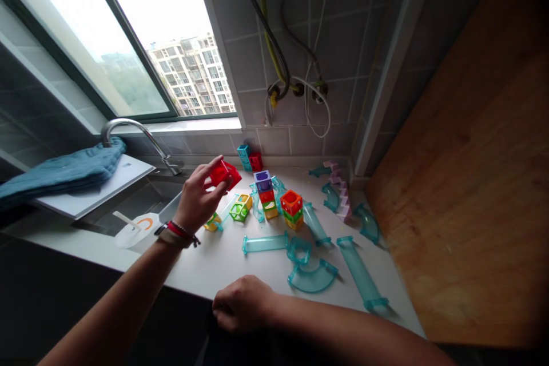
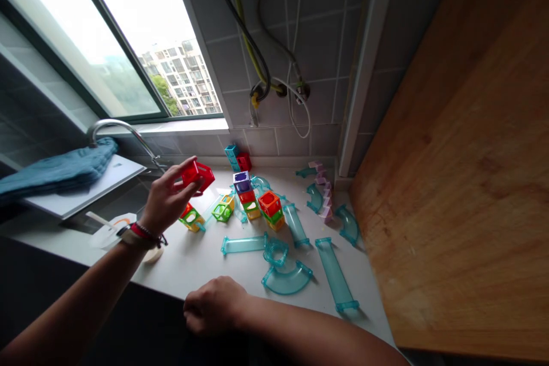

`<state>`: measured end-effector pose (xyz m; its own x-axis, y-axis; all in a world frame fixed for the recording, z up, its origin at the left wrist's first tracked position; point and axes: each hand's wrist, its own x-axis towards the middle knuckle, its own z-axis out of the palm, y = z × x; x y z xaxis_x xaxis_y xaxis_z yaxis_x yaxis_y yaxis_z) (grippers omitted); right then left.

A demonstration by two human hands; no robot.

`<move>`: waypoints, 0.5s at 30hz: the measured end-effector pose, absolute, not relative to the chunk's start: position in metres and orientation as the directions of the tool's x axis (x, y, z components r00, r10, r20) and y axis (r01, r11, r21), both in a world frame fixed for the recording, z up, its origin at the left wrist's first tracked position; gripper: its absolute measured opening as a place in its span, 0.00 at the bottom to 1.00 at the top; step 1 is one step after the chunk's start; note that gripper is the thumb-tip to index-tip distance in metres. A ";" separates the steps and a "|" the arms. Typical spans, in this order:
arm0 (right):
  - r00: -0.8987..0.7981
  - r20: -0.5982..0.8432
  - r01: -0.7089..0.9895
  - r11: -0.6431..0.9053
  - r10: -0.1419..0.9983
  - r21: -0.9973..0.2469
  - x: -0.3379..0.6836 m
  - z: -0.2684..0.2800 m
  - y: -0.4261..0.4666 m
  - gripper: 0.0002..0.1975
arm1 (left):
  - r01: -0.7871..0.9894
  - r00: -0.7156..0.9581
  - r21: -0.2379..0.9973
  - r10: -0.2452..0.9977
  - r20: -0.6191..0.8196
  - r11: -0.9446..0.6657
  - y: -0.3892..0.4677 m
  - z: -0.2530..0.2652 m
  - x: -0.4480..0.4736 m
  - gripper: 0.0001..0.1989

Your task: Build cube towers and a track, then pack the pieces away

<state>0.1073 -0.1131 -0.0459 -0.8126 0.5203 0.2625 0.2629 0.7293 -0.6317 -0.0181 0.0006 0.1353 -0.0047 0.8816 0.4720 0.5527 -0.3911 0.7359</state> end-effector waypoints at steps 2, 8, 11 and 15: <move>-0.824 0.248 0.266 0.735 0.509 -0.624 0.107 -0.044 -0.113 0.15 | 0.736 0.079 0.527 0.827 0.557 -0.426 0.045 0.142 -0.020 0.32; -0.832 0.212 0.292 0.731 0.512 -0.617 0.105 -0.040 -0.111 0.16 | 0.911 0.297 0.171 0.884 0.361 -0.376 0.164 0.139 -0.024 0.27; -0.839 0.208 0.295 0.741 0.503 -0.603 0.102 -0.040 -0.110 0.15 | 0.926 0.326 0.103 0.907 0.267 -0.363 0.206 0.127 -0.023 0.25; -0.852 0.212 0.286 0.765 0.479 -0.577 0.096 -0.043 -0.106 0.12 | 0.925 0.372 0.009 0.910 0.182 -0.379 0.247 0.114 -0.021 0.22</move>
